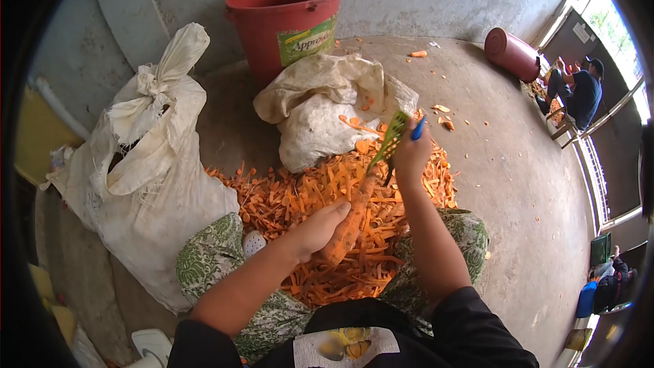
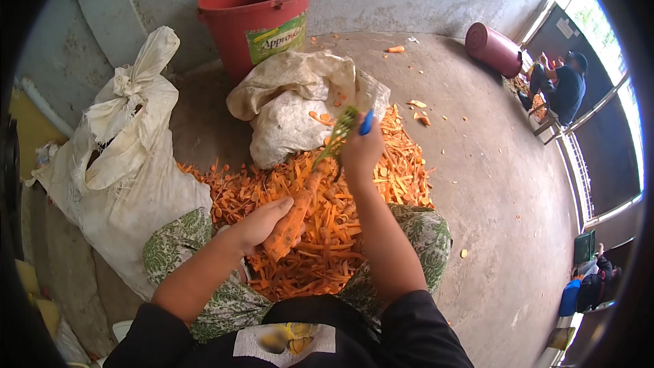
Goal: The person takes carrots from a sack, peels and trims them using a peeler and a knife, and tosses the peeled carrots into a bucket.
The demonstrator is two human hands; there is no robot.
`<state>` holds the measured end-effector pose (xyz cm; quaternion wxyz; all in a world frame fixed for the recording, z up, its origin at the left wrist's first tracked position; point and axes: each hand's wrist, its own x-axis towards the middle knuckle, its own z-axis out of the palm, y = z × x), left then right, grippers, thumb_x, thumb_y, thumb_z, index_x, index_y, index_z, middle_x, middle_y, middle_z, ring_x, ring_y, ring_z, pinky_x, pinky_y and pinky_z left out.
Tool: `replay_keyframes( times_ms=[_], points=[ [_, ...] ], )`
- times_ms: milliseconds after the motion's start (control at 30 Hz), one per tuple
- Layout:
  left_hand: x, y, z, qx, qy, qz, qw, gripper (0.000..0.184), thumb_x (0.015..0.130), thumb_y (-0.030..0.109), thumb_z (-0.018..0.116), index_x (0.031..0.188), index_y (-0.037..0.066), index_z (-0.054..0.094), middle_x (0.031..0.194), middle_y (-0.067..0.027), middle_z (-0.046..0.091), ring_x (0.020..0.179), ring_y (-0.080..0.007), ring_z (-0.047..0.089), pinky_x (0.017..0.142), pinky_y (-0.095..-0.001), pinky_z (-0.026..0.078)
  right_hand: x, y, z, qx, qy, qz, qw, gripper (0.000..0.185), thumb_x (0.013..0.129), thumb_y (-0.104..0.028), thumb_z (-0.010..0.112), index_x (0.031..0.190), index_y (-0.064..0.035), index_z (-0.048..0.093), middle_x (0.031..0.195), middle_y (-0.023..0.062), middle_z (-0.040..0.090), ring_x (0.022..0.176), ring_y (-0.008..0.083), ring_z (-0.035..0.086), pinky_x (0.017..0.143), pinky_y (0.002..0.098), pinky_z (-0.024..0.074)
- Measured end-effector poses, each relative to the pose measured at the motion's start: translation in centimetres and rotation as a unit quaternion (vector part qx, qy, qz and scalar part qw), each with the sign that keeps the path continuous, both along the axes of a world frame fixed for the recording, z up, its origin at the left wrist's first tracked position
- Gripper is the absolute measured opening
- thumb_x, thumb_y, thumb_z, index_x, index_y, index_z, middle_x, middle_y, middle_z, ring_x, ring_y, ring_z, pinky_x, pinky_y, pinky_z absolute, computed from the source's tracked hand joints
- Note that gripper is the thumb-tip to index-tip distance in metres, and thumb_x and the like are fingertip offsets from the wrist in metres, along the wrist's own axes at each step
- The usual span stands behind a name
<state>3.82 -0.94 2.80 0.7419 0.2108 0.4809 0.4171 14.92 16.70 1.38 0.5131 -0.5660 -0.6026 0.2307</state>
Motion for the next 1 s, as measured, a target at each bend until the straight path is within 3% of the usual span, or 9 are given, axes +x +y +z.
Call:
replay_keyframes(
  times_ms=[167,233,300,433,467,567,700,767,1000],
  points=[
    [-0.7,-0.5,-0.7,0.042,0.031,-0.051,0.997,0.038,0.095,0.035,0.029,0.107,0.002,0.044,0.082,-0.0100,0.055,0.067,-0.0167,0.056,0.057,-0.0304,0.047,2.4,3.4,0.3,0.040,0.102,-0.082,0.991,0.031,0.089,-0.027,0.047,0.076,0.0004,0.054,0.056,0.0066,0.049,0.050,0.0140,0.043,0.049,0.0325,0.0346],
    [-1.1,-0.3,0.8,-0.010,0.012,-0.012,1.000,0.039,0.094,0.037,0.032,0.104,0.003,0.046,0.082,-0.0105,0.056,0.066,-0.0171,0.057,0.052,-0.0329,0.047,2.5,3.3,0.5,-0.034,0.175,-0.046,0.983,0.031,0.090,-0.026,0.047,0.077,0.0012,0.055,0.056,0.0031,0.049,0.052,0.0110,0.041,0.049,0.0298,0.0340],
    [-1.9,0.5,-0.6,-0.023,-0.022,0.011,0.999,0.038,0.093,0.038,0.033,0.103,0.004,0.047,0.080,-0.0102,0.056,0.067,-0.0175,0.058,0.050,-0.0337,0.048,1.6,1.9,0.3,-0.041,0.139,-0.030,0.989,0.031,0.090,-0.026,0.047,0.075,0.0007,0.055,0.056,0.0007,0.046,0.052,0.0101,0.040,0.048,0.0279,0.0338],
    [-2.4,1.5,-1.8,-0.066,-0.130,0.105,0.984,0.034,0.093,0.037,0.034,0.097,0.007,0.049,0.077,-0.0087,0.057,0.066,-0.0186,0.058,0.050,-0.0338,0.050,-1.4,-4.2,2.8,-0.073,0.152,0.123,0.978,0.034,0.090,-0.031,0.047,0.073,-0.0020,0.050,0.056,-0.0013,0.043,0.051,0.0078,0.040,0.047,0.0261,0.0328],
    [-2.5,1.6,-1.9,-0.057,-0.158,0.113,0.979,0.035,0.092,0.037,0.034,0.098,0.007,0.051,0.077,-0.0073,0.058,0.063,-0.0178,0.058,0.051,-0.0327,0.051,-1.3,-5.1,2.6,-0.075,0.107,0.177,0.976,0.034,0.091,-0.032,0.046,0.075,-0.0023,0.051,0.057,-0.0011,0.044,0.051,0.0073,0.040,0.047,0.0252,0.0334],
    [-1.8,1.8,-1.4,-0.085,-0.171,0.175,0.966,0.034,0.092,0.035,0.034,0.098,0.007,0.052,0.078,-0.0068,0.059,0.064,-0.0169,0.059,0.052,-0.0321,0.051,-2.8,-7.5,2.2,-0.075,0.139,0.210,0.965,0.033,0.090,-0.031,0.047,0.075,-0.0016,0.050,0.055,0.0015,0.045,0.051,0.0097,0.039,0.048,0.0275,0.0342],
    [-1.6,1.9,-2.6,-0.043,-0.206,0.156,0.965,0.032,0.092,0.032,0.035,0.099,0.006,0.053,0.081,-0.0076,0.060,0.067,-0.0174,0.061,0.054,-0.0329,0.052,-3.1,-8.6,2.1,-0.064,0.123,0.221,0.965,0.033,0.090,-0.030,0.048,0.075,-0.0008,0.050,0.055,0.0033,0.045,0.051,0.0116,0.039,0.049,0.0292,0.0351],
    [-1.8,2.0,-3.1,-0.041,-0.209,0.143,0.966,0.031,0.092,0.030,0.035,0.099,0.006,0.052,0.083,-0.0083,0.061,0.070,-0.0182,0.062,0.055,-0.0338,0.052,-3.0,-8.8,1.7,-0.109,0.094,0.232,0.962,0.030,0.090,-0.029,0.048,0.077,-0.0021,0.052,0.056,-0.0023,0.044,0.053,0.0059,0.040,0.049,0.0249,0.0350],
    [-1.1,1.3,-2.7,0.014,-0.189,0.122,0.974,0.033,0.092,0.032,0.035,0.102,0.006,0.052,0.081,-0.0085,0.059,0.068,-0.0189,0.061,0.054,-0.0343,0.052,-2.9,-8.6,1.6,-0.069,0.034,0.185,0.980,0.029,0.090,-0.027,0.049,0.077,-0.0012,0.052,0.055,0.0013,0.044,0.052,0.0094,0.039,0.049,0.0275,0.0346]
  ],
)
